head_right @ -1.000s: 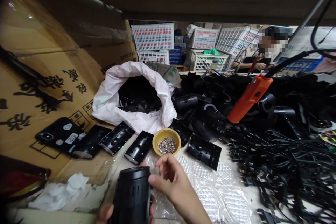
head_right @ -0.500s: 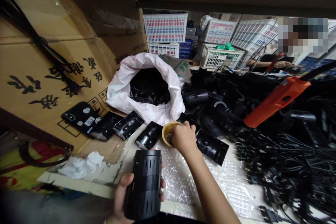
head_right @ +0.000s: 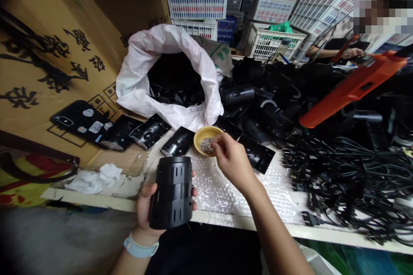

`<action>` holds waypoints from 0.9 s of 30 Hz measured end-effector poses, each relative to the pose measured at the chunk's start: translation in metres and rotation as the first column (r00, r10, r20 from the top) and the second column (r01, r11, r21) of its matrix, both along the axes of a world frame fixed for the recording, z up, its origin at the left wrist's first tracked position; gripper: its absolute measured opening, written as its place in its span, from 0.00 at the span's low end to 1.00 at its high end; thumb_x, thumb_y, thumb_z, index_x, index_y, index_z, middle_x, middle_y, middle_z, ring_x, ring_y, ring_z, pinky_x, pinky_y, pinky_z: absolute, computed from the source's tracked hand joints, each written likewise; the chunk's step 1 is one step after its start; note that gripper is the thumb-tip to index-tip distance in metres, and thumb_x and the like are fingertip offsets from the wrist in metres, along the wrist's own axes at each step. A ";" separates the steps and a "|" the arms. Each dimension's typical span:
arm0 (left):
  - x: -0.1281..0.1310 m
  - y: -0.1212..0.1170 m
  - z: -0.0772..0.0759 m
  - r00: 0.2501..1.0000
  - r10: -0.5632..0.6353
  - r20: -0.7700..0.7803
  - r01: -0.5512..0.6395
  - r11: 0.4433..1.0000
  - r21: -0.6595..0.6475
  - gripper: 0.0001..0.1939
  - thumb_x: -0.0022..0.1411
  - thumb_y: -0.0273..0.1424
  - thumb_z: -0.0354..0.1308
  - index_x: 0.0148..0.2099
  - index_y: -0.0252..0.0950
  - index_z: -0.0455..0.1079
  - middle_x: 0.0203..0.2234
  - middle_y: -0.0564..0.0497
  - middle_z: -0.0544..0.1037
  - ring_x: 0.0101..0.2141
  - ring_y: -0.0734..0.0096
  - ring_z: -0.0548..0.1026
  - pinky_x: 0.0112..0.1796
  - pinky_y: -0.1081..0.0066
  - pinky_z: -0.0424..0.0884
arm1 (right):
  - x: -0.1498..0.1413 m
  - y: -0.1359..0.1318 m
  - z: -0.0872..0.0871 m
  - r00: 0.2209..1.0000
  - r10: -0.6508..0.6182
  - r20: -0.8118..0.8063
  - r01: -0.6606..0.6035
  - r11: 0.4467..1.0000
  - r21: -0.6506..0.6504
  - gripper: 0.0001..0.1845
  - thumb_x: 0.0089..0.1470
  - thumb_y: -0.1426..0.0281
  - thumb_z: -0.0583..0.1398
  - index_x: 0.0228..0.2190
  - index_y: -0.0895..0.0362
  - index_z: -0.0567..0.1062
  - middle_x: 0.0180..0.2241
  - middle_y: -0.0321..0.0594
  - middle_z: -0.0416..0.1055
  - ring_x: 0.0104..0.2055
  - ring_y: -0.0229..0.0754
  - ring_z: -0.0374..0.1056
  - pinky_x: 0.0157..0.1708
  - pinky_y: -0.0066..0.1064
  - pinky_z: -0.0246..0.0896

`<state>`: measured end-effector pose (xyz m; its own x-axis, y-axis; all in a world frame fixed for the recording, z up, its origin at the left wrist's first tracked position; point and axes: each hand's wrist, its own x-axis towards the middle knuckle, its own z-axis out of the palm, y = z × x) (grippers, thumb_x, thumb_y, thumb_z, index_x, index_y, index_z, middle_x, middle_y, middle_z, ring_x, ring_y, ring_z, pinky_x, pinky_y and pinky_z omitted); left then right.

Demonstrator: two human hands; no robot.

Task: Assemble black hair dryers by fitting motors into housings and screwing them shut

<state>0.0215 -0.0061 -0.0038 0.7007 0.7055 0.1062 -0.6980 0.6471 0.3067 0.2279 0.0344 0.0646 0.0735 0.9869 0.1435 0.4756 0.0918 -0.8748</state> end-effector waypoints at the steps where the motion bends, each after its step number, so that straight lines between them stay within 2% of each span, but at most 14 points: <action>1: 0.000 0.000 0.001 1.000 0.004 -0.014 -0.004 1.000 0.000 0.26 0.61 0.42 0.55 0.56 0.31 0.71 0.45 0.40 0.80 0.44 0.56 0.78 0.46 0.61 0.72 | -0.002 -0.009 0.000 0.995 0.041 -0.094 -0.043 0.999 -0.014 0.06 0.58 0.66 0.58 0.32 0.55 0.71 0.32 0.39 0.72 0.36 0.43 0.69 0.36 0.31 0.61; 4: 0.001 0.001 0.006 0.997 -0.016 -0.070 0.016 1.000 0.004 0.28 0.58 0.44 0.57 0.55 0.32 0.72 0.42 0.40 0.80 0.44 0.49 0.78 0.47 0.54 0.71 | -0.013 -0.041 -0.002 0.896 0.166 -0.411 -0.222 0.971 -0.092 0.07 0.57 0.64 0.62 0.31 0.55 0.74 0.36 0.39 0.69 0.41 0.42 0.67 0.42 0.32 0.62; 7: 0.003 0.002 0.014 0.992 0.006 -0.125 -0.007 1.000 -0.008 0.32 0.55 0.45 0.60 0.58 0.33 0.69 0.47 0.39 0.78 0.50 0.42 0.74 0.51 0.48 0.67 | -0.029 -0.070 -0.014 0.750 0.128 -0.649 -0.310 0.935 -0.174 0.08 0.56 0.63 0.64 0.30 0.54 0.75 0.36 0.37 0.64 0.40 0.40 0.64 0.42 0.30 0.60; 9: 0.005 0.002 0.017 0.989 0.037 -0.145 -0.040 0.999 -0.018 0.33 0.54 0.44 0.60 0.59 0.33 0.68 0.50 0.39 0.77 0.52 0.40 0.72 0.52 0.47 0.66 | -0.039 -0.083 -0.026 0.690 0.052 -0.722 -0.288 0.935 -0.208 0.09 0.54 0.62 0.65 0.29 0.54 0.75 0.36 0.37 0.62 0.39 0.40 0.62 0.41 0.29 0.58; 12: 0.006 0.003 0.018 0.985 0.072 -0.160 -0.077 0.997 -0.024 0.31 0.55 0.44 0.60 0.57 0.34 0.71 0.51 0.40 0.76 0.54 0.40 0.70 0.54 0.48 0.65 | -0.051 -0.089 -0.040 0.650 -0.024 -0.760 -0.228 0.947 -0.225 0.11 0.52 0.60 0.67 0.28 0.54 0.75 0.37 0.37 0.62 0.40 0.40 0.60 0.39 0.28 0.56; 14: 0.005 0.003 0.016 0.985 0.086 -0.151 -0.088 0.996 -0.009 0.28 0.56 0.44 0.59 0.54 0.33 0.73 0.50 0.40 0.77 0.55 0.41 0.70 0.55 0.48 0.65 | -0.055 -0.090 -0.044 0.620 -0.048 -0.783 -0.204 0.954 -0.220 0.12 0.52 0.59 0.67 0.29 0.54 0.73 0.36 0.37 0.62 0.39 0.40 0.60 0.38 0.28 0.56; 17: 0.005 0.003 0.016 0.993 0.044 -0.110 -0.042 0.999 0.018 0.27 0.56 0.45 0.58 0.52 0.32 0.74 0.49 0.39 0.77 0.55 0.41 0.69 0.56 0.48 0.63 | -0.055 -0.088 -0.043 0.550 -0.073 -0.832 -0.210 0.952 -0.222 0.16 0.49 0.61 0.69 0.35 0.51 0.69 0.36 0.36 0.64 0.39 0.40 0.61 0.39 0.29 0.58; 19: 0.005 0.003 0.017 0.996 0.011 -0.086 -0.009 1.000 0.028 0.28 0.56 0.45 0.58 0.53 0.31 0.74 0.49 0.39 0.77 0.55 0.41 0.69 0.56 0.48 0.63 | -0.053 -0.087 -0.041 0.549 -0.073 -0.833 -0.233 0.943 -0.236 0.21 0.48 0.62 0.70 0.40 0.49 0.67 0.38 0.36 0.65 0.40 0.40 0.61 0.38 0.30 0.58; 21: 0.004 0.003 0.018 0.997 0.005 -0.073 -0.003 0.999 0.033 0.28 0.57 0.45 0.57 0.54 0.31 0.73 0.48 0.39 0.77 0.55 0.42 0.69 0.56 0.48 0.63 | -0.053 -0.086 -0.039 0.581 -0.065 -0.811 -0.245 0.937 -0.251 0.24 0.48 0.62 0.70 0.43 0.48 0.66 0.39 0.36 0.64 0.40 0.40 0.60 0.37 0.29 0.58; 24: 0.002 0.003 0.017 0.999 -0.007 -0.042 0.008 0.999 0.032 0.27 0.57 0.44 0.57 0.52 0.31 0.74 0.47 0.40 0.78 0.53 0.44 0.71 0.55 0.48 0.64 | -0.054 -0.085 -0.038 0.583 -0.054 -0.810 -0.271 0.928 -0.257 0.26 0.45 0.61 0.71 0.42 0.50 0.66 0.38 0.35 0.63 0.38 0.39 0.60 0.36 0.29 0.58; 27: 0.000 0.004 0.013 1.000 -0.014 -0.005 0.014 1.000 0.021 0.26 0.58 0.45 0.56 0.50 0.30 0.76 0.45 0.39 0.79 0.51 0.45 0.73 0.53 0.49 0.67 | -0.051 -0.082 -0.033 0.603 0.009 -0.798 -0.357 0.897 -0.259 0.25 0.46 0.61 0.71 0.42 0.51 0.66 0.37 0.35 0.62 0.38 0.38 0.61 0.37 0.30 0.59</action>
<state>0.0211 -0.0026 0.0094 0.7112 0.6931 0.1175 -0.6873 0.6505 0.3232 0.1772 -0.0481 0.0316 -0.2056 0.9496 -0.2366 -0.3706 -0.2993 -0.8793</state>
